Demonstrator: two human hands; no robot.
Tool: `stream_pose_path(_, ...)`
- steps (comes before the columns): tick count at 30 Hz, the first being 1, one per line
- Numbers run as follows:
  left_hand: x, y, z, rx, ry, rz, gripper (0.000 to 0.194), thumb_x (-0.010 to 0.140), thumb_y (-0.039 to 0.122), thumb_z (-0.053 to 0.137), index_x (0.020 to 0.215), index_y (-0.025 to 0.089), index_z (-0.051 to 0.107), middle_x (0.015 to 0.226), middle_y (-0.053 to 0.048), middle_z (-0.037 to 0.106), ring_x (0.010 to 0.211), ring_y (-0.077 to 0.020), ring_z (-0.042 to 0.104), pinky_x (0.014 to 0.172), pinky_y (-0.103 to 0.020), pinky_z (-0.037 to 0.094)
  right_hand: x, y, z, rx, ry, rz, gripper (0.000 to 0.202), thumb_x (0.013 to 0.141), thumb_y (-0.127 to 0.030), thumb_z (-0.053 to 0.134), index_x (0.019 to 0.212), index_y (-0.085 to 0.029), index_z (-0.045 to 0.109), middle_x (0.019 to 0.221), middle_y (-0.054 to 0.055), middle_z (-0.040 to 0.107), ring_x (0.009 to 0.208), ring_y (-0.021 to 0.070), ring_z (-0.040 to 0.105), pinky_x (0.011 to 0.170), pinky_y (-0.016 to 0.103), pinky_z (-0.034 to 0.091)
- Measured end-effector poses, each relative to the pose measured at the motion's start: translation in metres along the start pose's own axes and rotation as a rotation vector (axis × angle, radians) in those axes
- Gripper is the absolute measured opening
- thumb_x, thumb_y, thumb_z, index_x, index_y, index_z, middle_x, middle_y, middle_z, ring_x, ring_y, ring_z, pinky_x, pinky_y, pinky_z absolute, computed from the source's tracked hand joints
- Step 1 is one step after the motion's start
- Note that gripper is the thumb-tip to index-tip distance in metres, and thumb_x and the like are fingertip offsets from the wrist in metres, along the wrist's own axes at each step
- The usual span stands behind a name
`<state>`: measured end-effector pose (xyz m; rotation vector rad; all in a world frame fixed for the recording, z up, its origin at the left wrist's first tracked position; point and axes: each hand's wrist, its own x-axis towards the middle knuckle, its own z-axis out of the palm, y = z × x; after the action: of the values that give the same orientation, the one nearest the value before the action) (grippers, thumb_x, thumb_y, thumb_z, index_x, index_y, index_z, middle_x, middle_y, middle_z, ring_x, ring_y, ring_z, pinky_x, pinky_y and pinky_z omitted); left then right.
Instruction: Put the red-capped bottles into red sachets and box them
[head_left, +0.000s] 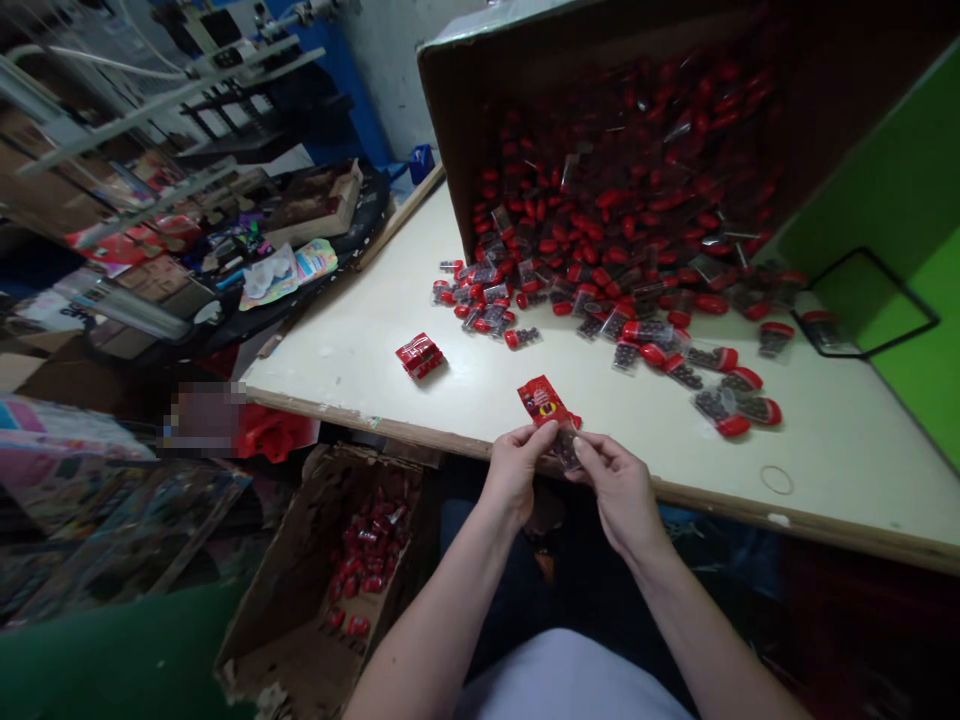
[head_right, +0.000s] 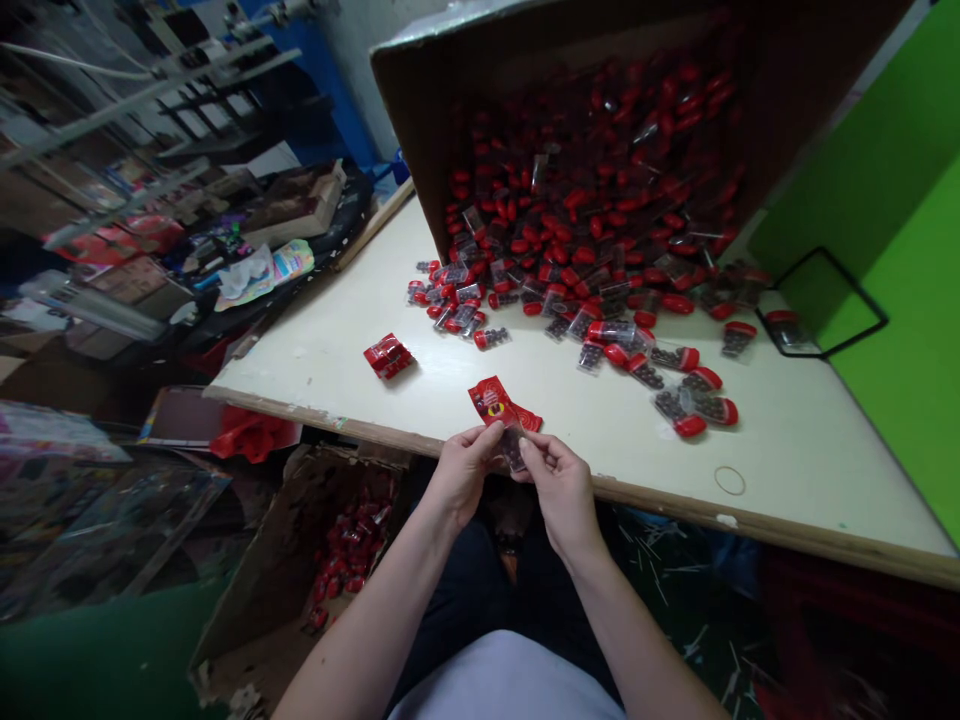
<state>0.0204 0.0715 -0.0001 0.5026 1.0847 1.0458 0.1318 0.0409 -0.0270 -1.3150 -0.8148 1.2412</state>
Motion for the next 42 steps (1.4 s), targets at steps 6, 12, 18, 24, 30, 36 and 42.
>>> stream_pose_path(6, 0.0, -0.002, -0.003, 0.018, -0.081, 0.0, 0.028, 0.067, 0.037, 0.073, 0.079, 0.012, 0.073, 0.074, -0.007, 0.07, 0.064, -0.0124, 0.059, 0.065, -0.024, 0.042, 0.002, -0.004, 0.0, -0.004, 0.063, -0.031, 0.031, 0.074, -0.041, 0.068, 0.093, -0.018, 0.059, 0.078, 0.004, 0.069, 0.063, 0.0152, 0.065, 0.058, 0.028, 0.056)
stream_pose_path(12, 0.004, -0.004, -0.004, -0.007, -0.043, 0.013, 0.029, 0.065, 0.036, 0.075, 0.079, 0.012, 0.072, 0.076, -0.006, 0.07, 0.065, -0.0116, 0.059, 0.067, -0.024, 0.042, 0.003, 0.0, 0.003, -0.093, 0.096, -0.096, 0.037, 0.074, -0.043, 0.068, 0.097, -0.021, 0.049, 0.075, 0.003, 0.068, 0.057, 0.0153, 0.064, 0.056, 0.029, 0.056)
stream_pose_path(18, 0.011, 0.006, -0.008, -0.055, -0.051, -0.085, 0.04, 0.06, 0.047, 0.075, 0.072, 0.009, 0.068, 0.063, -0.006, 0.065, 0.055, -0.0105, 0.055, 0.059, -0.023, 0.042, 0.007, 0.006, -0.009, -0.099, -0.148, -0.11, 0.042, 0.075, -0.041, 0.068, 0.107, -0.023, 0.049, 0.095, 0.007, 0.068, 0.079, 0.0188, 0.067, 0.071, 0.034, 0.057)
stream_pose_path(24, 0.004, 0.007, -0.011, -0.064, -0.08, -0.195, 0.039, 0.064, 0.043, 0.073, 0.082, 0.008, 0.069, 0.07, -0.01, 0.068, 0.063, -0.015, 0.061, 0.067, -0.027, 0.045, 0.013, 0.004, -0.028, -0.409, -0.242, -0.324, 0.061, 0.072, -0.037, 0.073, 0.126, -0.031, 0.048, 0.105, 0.004, 0.061, 0.089, 0.0193, 0.063, 0.081, 0.035, 0.053)
stream_pose_path(30, -0.007, 0.002, -0.003, -0.086, -0.069, -0.216, 0.039, 0.06, 0.041, 0.076, 0.081, 0.008, 0.07, 0.077, -0.01, 0.069, 0.065, -0.0132, 0.061, 0.07, -0.027, 0.045, 0.02, 0.009, -0.029, -0.485, -0.195, -0.438, 0.054, 0.074, -0.04, 0.071, 0.124, -0.03, 0.053, 0.095, 0.003, 0.062, 0.076, 0.0169, 0.061, 0.073, 0.032, 0.053)
stream_pose_path(36, -0.011, -0.004, 0.001, -0.108, -0.074, -0.163, 0.034, 0.059, 0.038, 0.077, 0.073, 0.007, 0.07, 0.069, -0.008, 0.066, 0.06, -0.0104, 0.057, 0.067, -0.025, 0.044, 0.023, 0.013, -0.03, -0.515, -0.133, -0.454, 0.053, 0.074, -0.043, 0.07, 0.122, -0.028, 0.055, 0.098, 0.004, 0.063, 0.075, 0.0179, 0.061, 0.072, 0.032, 0.051)
stream_pose_path(42, -0.012, -0.005, 0.005, -0.102, -0.06, -0.145, 0.033, 0.061, 0.036, 0.077, 0.075, 0.006, 0.07, 0.068, -0.008, 0.067, 0.061, -0.0109, 0.058, 0.068, -0.024, 0.045, 0.021, 0.013, -0.027, -0.522, -0.139, -0.468, 0.053, 0.074, -0.042, 0.071, 0.122, -0.028, 0.055, 0.096, 0.004, 0.063, 0.075, 0.0176, 0.061, 0.072, 0.032, 0.051)
